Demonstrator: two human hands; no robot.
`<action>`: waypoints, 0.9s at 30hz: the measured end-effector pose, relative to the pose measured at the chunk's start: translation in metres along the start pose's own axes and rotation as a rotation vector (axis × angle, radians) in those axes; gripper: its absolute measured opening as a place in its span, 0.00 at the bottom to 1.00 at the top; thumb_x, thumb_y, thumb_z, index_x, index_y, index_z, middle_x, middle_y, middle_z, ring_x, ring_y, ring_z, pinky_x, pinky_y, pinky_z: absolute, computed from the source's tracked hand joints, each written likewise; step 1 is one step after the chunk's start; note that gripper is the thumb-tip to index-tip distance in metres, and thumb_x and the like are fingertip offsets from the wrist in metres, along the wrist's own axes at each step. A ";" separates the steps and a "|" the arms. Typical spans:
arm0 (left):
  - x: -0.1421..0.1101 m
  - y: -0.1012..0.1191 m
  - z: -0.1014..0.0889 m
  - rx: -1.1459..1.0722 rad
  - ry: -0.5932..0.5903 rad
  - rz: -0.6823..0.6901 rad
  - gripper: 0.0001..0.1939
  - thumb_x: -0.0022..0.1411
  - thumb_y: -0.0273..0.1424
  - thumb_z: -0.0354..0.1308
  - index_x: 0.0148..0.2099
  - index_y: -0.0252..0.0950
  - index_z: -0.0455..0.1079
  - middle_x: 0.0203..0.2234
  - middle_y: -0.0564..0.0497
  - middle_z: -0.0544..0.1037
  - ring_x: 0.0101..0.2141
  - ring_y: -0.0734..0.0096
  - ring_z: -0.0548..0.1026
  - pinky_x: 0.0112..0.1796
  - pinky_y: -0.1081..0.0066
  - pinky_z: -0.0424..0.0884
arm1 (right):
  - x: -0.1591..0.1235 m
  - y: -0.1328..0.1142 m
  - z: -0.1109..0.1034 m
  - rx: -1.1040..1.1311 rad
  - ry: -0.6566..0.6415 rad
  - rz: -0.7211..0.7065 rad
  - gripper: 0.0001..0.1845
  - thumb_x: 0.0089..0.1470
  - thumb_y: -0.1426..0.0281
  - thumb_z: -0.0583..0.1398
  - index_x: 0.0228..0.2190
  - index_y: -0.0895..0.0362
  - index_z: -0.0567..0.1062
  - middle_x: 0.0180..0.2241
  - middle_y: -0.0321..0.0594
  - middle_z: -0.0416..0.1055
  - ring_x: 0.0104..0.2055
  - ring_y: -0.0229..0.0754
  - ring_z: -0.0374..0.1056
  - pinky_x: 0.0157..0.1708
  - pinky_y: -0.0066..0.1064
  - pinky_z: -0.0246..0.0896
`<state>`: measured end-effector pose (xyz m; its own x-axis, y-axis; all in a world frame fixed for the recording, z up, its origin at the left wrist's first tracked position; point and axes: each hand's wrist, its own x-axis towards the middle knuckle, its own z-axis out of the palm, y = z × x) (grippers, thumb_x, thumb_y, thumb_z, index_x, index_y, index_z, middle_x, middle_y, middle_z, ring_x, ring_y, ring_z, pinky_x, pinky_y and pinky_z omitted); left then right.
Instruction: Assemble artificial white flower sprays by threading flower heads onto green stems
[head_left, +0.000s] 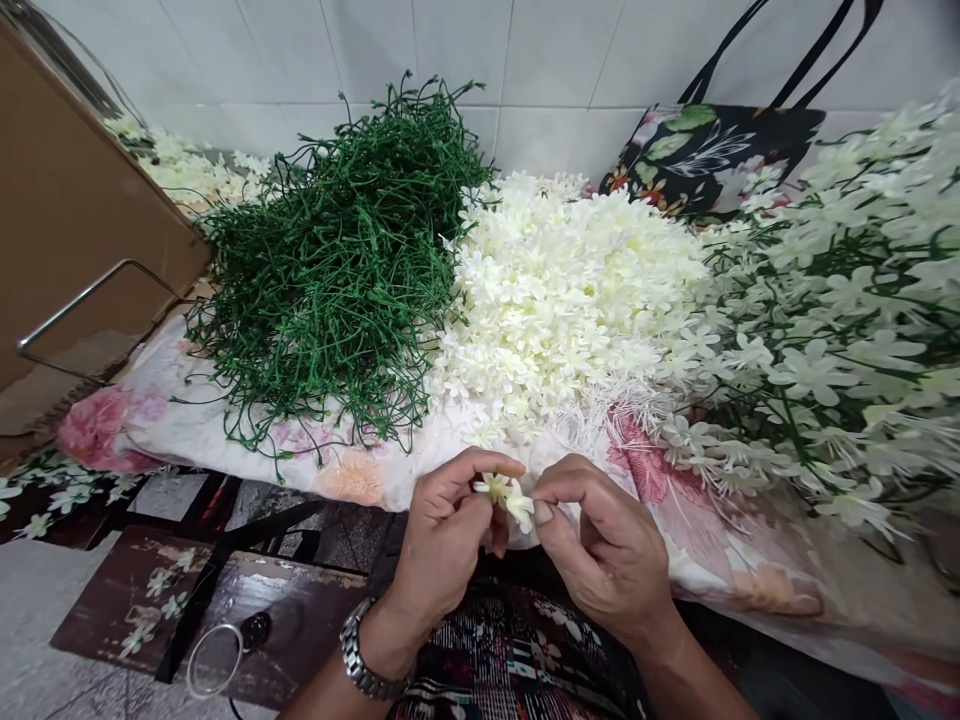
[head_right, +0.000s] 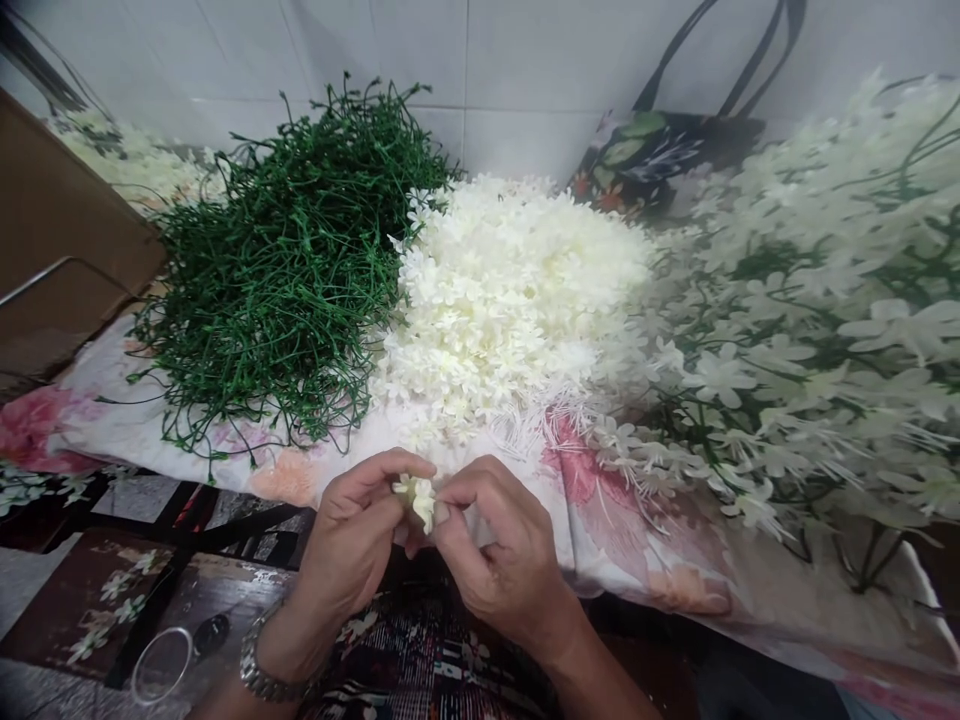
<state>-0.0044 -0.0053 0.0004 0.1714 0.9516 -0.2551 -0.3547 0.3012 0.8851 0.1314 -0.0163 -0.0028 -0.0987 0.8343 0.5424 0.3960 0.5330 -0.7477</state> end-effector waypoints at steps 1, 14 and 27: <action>0.001 0.002 0.000 -0.057 0.006 -0.048 0.10 0.46 0.22 0.53 0.31 0.35 0.74 0.15 0.58 0.66 0.14 0.83 0.61 0.16 0.80 0.59 | 0.001 0.000 0.000 -0.011 0.008 -0.006 0.07 0.52 0.81 0.54 0.28 0.57 0.65 0.24 0.33 0.63 0.27 0.30 0.61 0.26 0.21 0.58; -0.008 0.015 -0.007 0.607 0.008 0.360 0.04 0.55 0.26 0.56 0.28 0.35 0.69 0.23 0.54 0.66 0.24 0.76 0.65 0.22 0.79 0.59 | 0.005 0.000 0.001 -0.314 0.049 -0.247 0.08 0.49 0.84 0.57 0.29 0.60 0.67 0.23 0.39 0.66 0.28 0.36 0.62 0.26 0.28 0.61; -0.005 0.013 -0.006 0.538 0.046 0.276 0.07 0.48 0.21 0.50 0.21 0.35 0.63 0.18 0.56 0.62 0.21 0.76 0.60 0.22 0.77 0.57 | 0.004 -0.003 -0.001 -0.192 -0.003 -0.151 0.09 0.49 0.83 0.55 0.30 0.58 0.67 0.23 0.37 0.65 0.26 0.35 0.63 0.24 0.27 0.60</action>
<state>-0.0159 -0.0061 0.0111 0.0950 0.9955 0.0059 0.1362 -0.0189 0.9905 0.1306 -0.0147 0.0022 -0.1726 0.7476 0.6413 0.5431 0.6154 -0.5712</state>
